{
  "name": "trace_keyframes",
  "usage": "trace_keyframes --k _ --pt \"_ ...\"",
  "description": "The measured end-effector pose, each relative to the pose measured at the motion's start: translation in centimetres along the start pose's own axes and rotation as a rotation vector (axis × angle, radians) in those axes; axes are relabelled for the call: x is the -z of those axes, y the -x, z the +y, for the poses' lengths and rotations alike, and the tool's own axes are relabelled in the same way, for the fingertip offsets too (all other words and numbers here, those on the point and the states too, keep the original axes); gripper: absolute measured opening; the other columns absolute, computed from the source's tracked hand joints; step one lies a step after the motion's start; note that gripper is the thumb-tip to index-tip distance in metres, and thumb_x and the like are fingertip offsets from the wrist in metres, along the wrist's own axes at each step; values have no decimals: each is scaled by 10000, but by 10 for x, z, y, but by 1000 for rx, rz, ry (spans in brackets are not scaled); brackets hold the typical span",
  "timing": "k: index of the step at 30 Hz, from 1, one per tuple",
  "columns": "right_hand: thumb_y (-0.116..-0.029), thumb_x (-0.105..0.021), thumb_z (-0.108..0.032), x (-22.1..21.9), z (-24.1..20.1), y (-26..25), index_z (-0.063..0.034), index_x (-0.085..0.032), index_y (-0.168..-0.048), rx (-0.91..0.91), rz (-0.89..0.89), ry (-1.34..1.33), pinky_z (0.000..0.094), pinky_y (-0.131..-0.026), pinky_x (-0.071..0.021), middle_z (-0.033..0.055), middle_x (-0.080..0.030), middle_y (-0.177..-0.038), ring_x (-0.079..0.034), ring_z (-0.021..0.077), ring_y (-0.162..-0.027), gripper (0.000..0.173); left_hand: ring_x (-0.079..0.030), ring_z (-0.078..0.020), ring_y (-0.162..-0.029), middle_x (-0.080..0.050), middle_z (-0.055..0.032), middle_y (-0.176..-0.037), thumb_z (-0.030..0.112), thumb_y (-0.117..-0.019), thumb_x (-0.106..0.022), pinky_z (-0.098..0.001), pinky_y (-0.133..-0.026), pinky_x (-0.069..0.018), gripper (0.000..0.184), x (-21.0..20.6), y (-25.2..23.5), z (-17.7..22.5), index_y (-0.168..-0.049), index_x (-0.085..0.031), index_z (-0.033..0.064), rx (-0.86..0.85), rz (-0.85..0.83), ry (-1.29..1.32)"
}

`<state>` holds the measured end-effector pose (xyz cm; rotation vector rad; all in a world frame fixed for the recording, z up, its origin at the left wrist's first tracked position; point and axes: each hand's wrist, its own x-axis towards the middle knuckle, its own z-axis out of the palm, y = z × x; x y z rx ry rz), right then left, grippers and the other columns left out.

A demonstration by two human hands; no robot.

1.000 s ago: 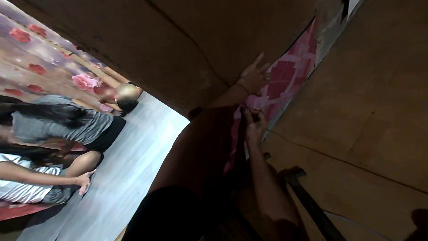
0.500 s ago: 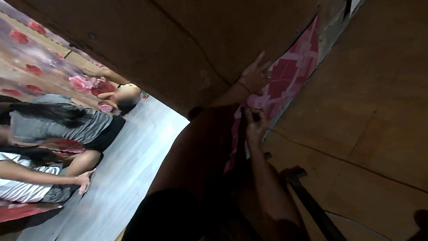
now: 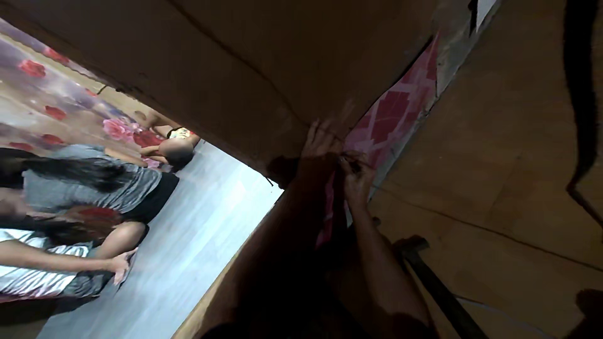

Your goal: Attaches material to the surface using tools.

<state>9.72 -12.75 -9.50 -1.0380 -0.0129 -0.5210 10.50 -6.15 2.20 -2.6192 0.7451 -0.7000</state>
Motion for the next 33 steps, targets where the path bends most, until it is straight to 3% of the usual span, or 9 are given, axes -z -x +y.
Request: trace_keyframes --k 1,3,5,10,13,20,25,28,33 --pt "-886 -740 -23 0 0 -1 21 -747 -929 -6 4 7 208 -806 -579 96 -695 -1064 -673 87 -947 62 -590 -356 -1266 -696 -147 -1218 -8 -932 -626 -534 -1121 -405 155 -5 12 5 -1039 -735 21 52 40 -41" --pt "-881 -747 -40 2 0 -2 18 -742 -913 -20 -4 39 208 -799 -562 95 -679 -1048 -652 87 -936 66 -631 -351 -1129 -703 -142 -1100 -2 -888 -686 -525 -972 -461 123 -9 27 17 -978 -748 54 146 25 -74" --pt "-883 -755 -53 5 -3 -3 29 -738 -927 -43 -27 63 227 -802 -556 113 -673 -1059 -646 99 -936 95 -642 -395 -1038 -684 -196 -1048 -41 -886 -672 -534 -864 -505 111 -6 31 28 -968 -737 -3 209 -59 -1" --pt "-878 -747 -34 4 -3 -2 31 -746 -918 -61 -22 38 207 -788 -550 112 -668 -1047 -641 89 -921 76 -694 -423 -998 -649 -271 -1198 2 -1000 -549 -520 -826 -577 262 13 33 49 -1224 -675 -52 483 -315 212" --pt "-886 -739 -35 3 -1 -2 20 -734 -918 -49 -12 46 230 -792 -557 112 -692 -1019 -656 103 -907 65 -711 -410 -931 -676 -260 -1123 20 -1005 -552 -510 -774 -588 263 4 37 51 -1223 -680 -55 469 -248 173" --pt "-932 -701 -42 6 -7 -2 25 -736 -1010 -107 -57 83 241 -758 -560 93 -699 -956 -652 85 -815 108 -672 -415 -1097 -643 -264 -1254 33 -1023 -520 -518 -881 -561 303 7 30 52 -1281 -645 -63 445 -417 115" --pt "-942 -689 -32 5 -7 -2 7 -754 -1019 -135 -49 33 214 -750 -553 67 -678 -928 -635 62 -801 108 -671 -393 -1111 -632 -238 -1289 37 -1011 -545 -500 -890 -567 321 -1 33 45 -1311 -631 -39 417 -445 90" --pt "-954 -673 -38 5 -6 -1 -4 -760 -1020 -137 -43 42 209 -755 -549 60 -678 -936 -635 57 -810 114 -699 -384 -1000 -658 -237 -1171 19 -978 -591 -486 -799 -594 275 -9 40 43 -1231 -669 -52 359 -305 54" --pt "-948 -692 -53 5 -4 -1 4 -735 -1000 -112 -43 33 208 -741 -553 51 -703 -924 -644 38 -788 88 -706 -376 -922 -658 -228 -1146 9 -956 -617 -485 -711 -596 277 -15 42 41 -1222 -681 -32 341 -244 36"
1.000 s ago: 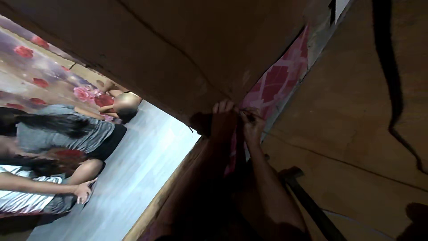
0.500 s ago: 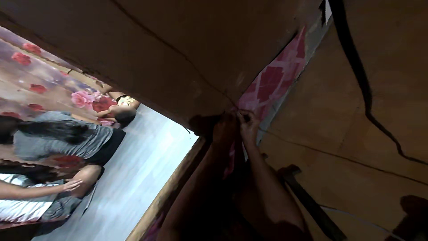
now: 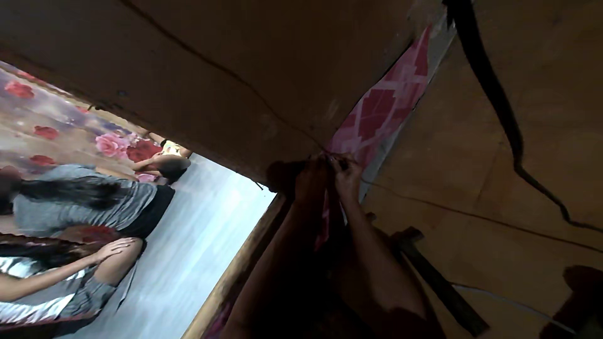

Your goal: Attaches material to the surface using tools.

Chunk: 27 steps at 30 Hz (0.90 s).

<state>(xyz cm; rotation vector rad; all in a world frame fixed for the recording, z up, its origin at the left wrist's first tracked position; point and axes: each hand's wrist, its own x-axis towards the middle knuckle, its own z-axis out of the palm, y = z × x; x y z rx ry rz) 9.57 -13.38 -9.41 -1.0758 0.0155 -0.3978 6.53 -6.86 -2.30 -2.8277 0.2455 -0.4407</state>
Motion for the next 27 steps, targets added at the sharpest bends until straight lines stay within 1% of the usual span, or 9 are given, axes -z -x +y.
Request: trace_keyframes --k 4,6,8,11,14,16,19,24,27 --pt "-935 -709 -51 3 3 -3 -9 -736 -1018 -44 -14 -46 216 -770 -561 33 -724 -935 -663 40 -813 97 -717 -358 -820 -696 -199 -1064 6 -920 -665 -474 -593 -576 180 -9 -4 4 -1079 -749 4 22 180 1" --pt "-918 -724 -32 5 3 -5 -14 -742 -1012 -65 -14 -83 208 -769 -559 23 -728 -948 -661 31 -817 98 -719 -358 -818 -702 -192 -1045 -7 -912 -667 -478 -580 -573 154 -9 -5 7 -1034 -761 5 37 197 -5" --pt "-901 -729 -3 7 5 -6 3 -738 -1001 -51 -11 -97 214 -766 -565 45 -737 -968 -668 40 -824 101 -723 -370 -845 -706 -204 -1056 -15 -922 -654 -491 -605 -578 155 -7 -6 10 -1036 -757 -4 48 180 -3" --pt "-907 -717 -8 6 12 -2 21 -758 -1007 15 -8 -73 252 -866 -579 104 -734 -1106 -695 99 -989 112 -725 -347 -822 -711 -195 -1030 -17 -894 -679 -463 -598 -583 148 -10 -5 4 -1016 -760 -1 -20 260 8" --pt "-913 -706 -21 1 19 6 22 -763 -980 103 22 -26 272 -920 -575 137 -727 -1168 -697 146 -1080 98 -724 -358 -844 -714 -203 -1031 -2 -905 -674 -489 -619 -581 154 -4 -5 3 -1032 -761 -14 -5 191 33" --pt "-921 -694 -18 0 22 8 17 -765 -993 171 39 38 276 -913 -579 143 -734 -1154 -709 159 -1060 107 -721 -361 -887 -714 -196 -1058 8 -920 -660 -495 -641 -579 163 -3 -4 3 -1052 -754 -7 2 154 17" --pt "-915 -686 -3 0 22 8 16 -774 -1017 254 48 138 288 -879 -586 148 -750 -1074 -724 172 -992 135 -720 -338 -830 -714 -177 -1019 5 -914 -668 -465 -604 -576 202 -9 -6 0 -1093 -762 17 -37 203 -22" --pt "-927 -681 -8 3 21 4 -5 -780 -1031 276 -4 150 298 -922 -581 134 -747 -1130 -719 177 -1057 143 -707 -318 -753 -701 -159 -979 -23 -885 -690 -434 -531 -550 110 -11 -8 -4 -968 -758 2 -92 265 -73" --pt "-947 -673 -29 8 17 3 -3 -770 -1066 259 -64 188 326 -933 -579 143 -736 -1176 -715 201 -1082 156 -702 -316 -740 -702 -159 -977 -32 -884 -689 -428 -516 -539 103 -9 -8 -5 -951 -761 -2 -126 250 -87"
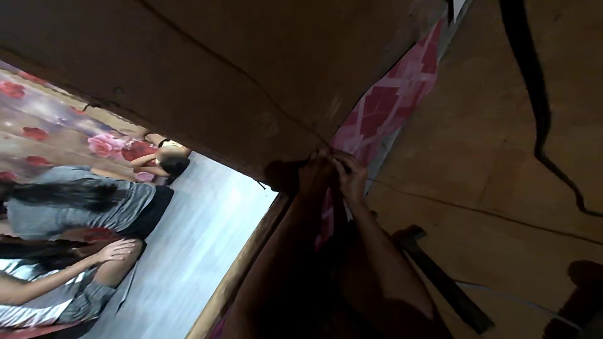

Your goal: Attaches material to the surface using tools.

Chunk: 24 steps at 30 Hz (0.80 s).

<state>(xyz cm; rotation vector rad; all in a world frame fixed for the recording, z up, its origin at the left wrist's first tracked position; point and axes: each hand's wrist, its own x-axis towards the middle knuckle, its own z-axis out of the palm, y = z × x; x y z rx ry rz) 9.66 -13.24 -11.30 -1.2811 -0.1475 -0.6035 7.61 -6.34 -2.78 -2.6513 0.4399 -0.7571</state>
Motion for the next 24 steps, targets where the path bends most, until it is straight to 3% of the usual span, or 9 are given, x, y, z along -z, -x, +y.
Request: trace_keyframes --k 2,4,5,8,10,13,17,20,24 --pt "-958 -664 -36 7 -7 -4 7 -744 -1161 -33 -72 19 353 -947 -574 157 -713 -1235 -706 228 -1104 222 -702 -336 -705 -704 -169 -925 -25 -894 -668 -447 -500 -536 111 4 -2 0 -963 -753 -7 13 -62 1" --pt "-983 -650 -64 20 -17 -10 21 -677 -1281 -133 -172 9 386 -991 -550 171 -648 -1358 -668 257 -1185 311 -709 -418 -853 -714 -226 -989 31 -991 -576 -550 -663 -552 190 21 -8 6 -1112 -715 -15 134 -338 34" --pt "-992 -650 -92 31 -17 -11 17 -655 -1306 -176 -201 11 386 -1011 -542 165 -626 -1391 -649 249 -1220 332 -707 -425 -889 -716 -232 -1015 50 -1009 -557 -562 -696 -551 206 22 -9 6 -1133 -709 -14 154 -371 38" --pt "-976 -689 -137 93 -12 2 2 -631 -1339 -331 -246 215 419 -932 -567 198 -663 -1282 -679 277 -1096 393 -717 -355 -837 -707 -182 -1002 -4 -940 -623 -493 -628 -580 129 -2 -2 -3 -1007 -732 -16 11 -81 45" --pt "-979 -698 -212 150 -14 20 33 -637 -1277 -562 -429 536 511 -946 -536 237 -675 -1195 -671 358 -1063 391 -719 -356 -847 -711 -190 -1003 -13 -925 -640 -494 -653 -585 115 1 -6 -4 -982 -738 -27 -10 -69 68" --pt "-910 -772 -241 208 -15 80 30 -631 -1311 -811 -576 895 677 -1045 -411 325 -579 -1339 -527 526 -1267 504 -725 -380 -901 -720 -203 -1084 5 -947 -638 -514 -709 -585 154 17 -11 -1 -1048 -751 -29 67 -194 107" --pt "-754 -916 -220 228 11 158 -69 -489 -1492 -1067 -530 1064 751 -1080 -314 338 -425 -1506 -371 586 -1385 865 -724 -401 -879 -720 -215 -1095 8 -964 -623 -535 -690 -577 178 13 -12 -1 -1088 -746 -21 68 -213 127" --pt "-849 -829 -150 222 17 175 -68 -529 -1454 -1072 -433 1128 749 -1073 -319 295 -491 -1469 -411 540 -1384 680 -720 -372 -789 -719 -190 -1019 11 -924 -665 -505 -598 -572 135 0 -8 -7 -1029 -748 -2 16 -124 89" --pt "-917 -760 -144 227 14 171 -52 -568 -1416 -1031 -445 1143 697 -1059 -376 260 -539 -1439 -505 495 -1326 543 -723 -342 -789 -714 -173 -992 -6 -923 -662 -479 -598 -576 113 3 -10 -6 -995 -749 -9 -1 -105 91"
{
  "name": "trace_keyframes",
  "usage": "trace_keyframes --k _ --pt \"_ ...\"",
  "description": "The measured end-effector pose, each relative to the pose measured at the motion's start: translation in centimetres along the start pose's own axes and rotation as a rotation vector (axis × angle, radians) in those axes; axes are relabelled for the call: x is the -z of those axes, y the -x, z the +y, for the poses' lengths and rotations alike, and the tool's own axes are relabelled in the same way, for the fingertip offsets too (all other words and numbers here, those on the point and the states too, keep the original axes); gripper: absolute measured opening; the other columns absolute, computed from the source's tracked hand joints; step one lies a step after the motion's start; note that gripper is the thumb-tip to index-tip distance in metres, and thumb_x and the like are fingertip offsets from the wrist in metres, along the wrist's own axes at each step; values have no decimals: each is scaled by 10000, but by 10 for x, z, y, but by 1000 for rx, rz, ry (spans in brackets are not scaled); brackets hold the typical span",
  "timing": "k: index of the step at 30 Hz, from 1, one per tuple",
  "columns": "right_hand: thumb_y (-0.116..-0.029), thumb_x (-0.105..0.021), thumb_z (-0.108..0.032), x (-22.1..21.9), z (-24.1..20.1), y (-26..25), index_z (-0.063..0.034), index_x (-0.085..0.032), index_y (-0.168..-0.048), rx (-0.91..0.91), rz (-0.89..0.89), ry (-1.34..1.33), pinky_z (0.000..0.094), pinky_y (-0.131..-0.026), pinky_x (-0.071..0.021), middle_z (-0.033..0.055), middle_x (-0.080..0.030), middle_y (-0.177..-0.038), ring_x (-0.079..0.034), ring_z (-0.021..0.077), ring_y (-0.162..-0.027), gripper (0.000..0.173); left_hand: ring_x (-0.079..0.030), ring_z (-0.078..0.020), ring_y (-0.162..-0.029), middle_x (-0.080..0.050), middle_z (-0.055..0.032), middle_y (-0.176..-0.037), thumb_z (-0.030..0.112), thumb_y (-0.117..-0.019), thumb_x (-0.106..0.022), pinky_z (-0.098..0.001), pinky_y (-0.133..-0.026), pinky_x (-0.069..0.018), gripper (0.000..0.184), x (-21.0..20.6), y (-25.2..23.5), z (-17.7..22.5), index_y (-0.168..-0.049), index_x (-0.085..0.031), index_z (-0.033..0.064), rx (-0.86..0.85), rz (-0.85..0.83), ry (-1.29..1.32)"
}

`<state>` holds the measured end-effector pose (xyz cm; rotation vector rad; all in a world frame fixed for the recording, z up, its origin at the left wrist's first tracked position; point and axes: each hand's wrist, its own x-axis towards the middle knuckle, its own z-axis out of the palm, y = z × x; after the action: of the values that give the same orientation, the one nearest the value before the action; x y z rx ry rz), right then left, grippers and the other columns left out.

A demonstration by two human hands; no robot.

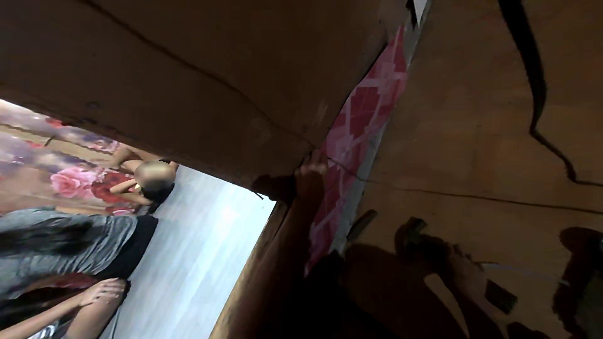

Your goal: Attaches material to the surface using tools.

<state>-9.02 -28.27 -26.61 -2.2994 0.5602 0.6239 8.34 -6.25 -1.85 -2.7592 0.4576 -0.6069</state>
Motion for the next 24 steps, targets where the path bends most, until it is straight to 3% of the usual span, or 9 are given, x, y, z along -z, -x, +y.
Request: trace_keyframes --k 3,6,8,10,13,15,19,22,24 --pt "-909 -777 -268 19 -7 1 6 -635 -1275 61 13 -54 677 -920 -497 262 -606 -1330 -635 481 -1141 479 -717 -328 -730 -714 -168 -968 4 -903 -681 -469 -561 -574 98 -12 0 -3 -970 -753 1 -24 83 -10" --pt "-951 -696 -229 45 -24 5 81 -648 -1212 283 113 -341 691 -832 -505 321 -651 -1136 -656 504 -979 408 -722 -355 -775 -721 -180 -1007 6 -916 -669 -502 -617 -583 119 -7 1 0 -1003 -749 -10 -8 38 -10" --pt "-988 -589 -234 64 -48 9 79 -628 -1223 422 150 -521 589 -725 -522 266 -660 -988 -646 388 -806 394 -722 -376 -836 -711 -197 -1066 -16 -926 -644 -522 -660 -587 137 -2 0 1 -1029 -735 -27 -2 -13 -2" --pt "-1025 -504 -305 71 -80 15 73 -618 -1236 544 206 -689 386 -624 -544 137 -652 -835 -615 179 -660 448 -721 -385 -869 -702 -207 -1135 -19 -927 -637 -534 -669 -581 165 0 0 0 -1057 -738 -22 -3 -39 -11" --pt "-1060 -486 -259 62 -130 22 131 -552 -1298 661 178 -1045 224 -652 -566 68 -662 -874 -621 26 -689 462 -719 -390 -901 -689 -211 -1182 -13 -937 -608 -542 -687 -581 212 2 0 0 -1107 -734 -7 13 -88 -15" --pt "-1059 -491 -245 49 -156 19 145 -536 -1283 718 153 -1195 218 -639 -588 43 -674 -861 -638 17 -676 452 -716 -386 -930 -691 -199 -1203 -1 -947 -593 -542 -710 -578 242 4 0 1 -1142 -737 2 33 -115 -11" --pt "-1071 -468 -231 34 -181 16 107 -566 -1223 729 41 -1252 237 -561 -569 11 -642 -765 -611 47 -584 383 -711 -394 -882 -688 -227 -1137 33 -957 -593 -539 -702 -575 188 9 -2 4 -1064 -734 -28 56 -186 -6" --pt "-1048 -495 -182 33 -195 32 115 -605 -1120 712 114 -1301 173 -577 -538 -47 -623 -709 -580 -32 -585 324 -704 -401 -941 -704 -216 -1119 152 -1012 -571 -570 -772 -554 243 18 -4 8 -1158 -719 26 141 -371 -47" --pt "-1040 -521 -188 31 -205 38 98 -643 -1055 700 204 -1255 159 -599 -540 -40 -633 -708 -592 -49 -607 311 -712 -379 -865 -718 -184 -1014 185 -1002 -584 -555 -704 -565 231 18 -2 9 -1119 -728 46 135 -343 -65"
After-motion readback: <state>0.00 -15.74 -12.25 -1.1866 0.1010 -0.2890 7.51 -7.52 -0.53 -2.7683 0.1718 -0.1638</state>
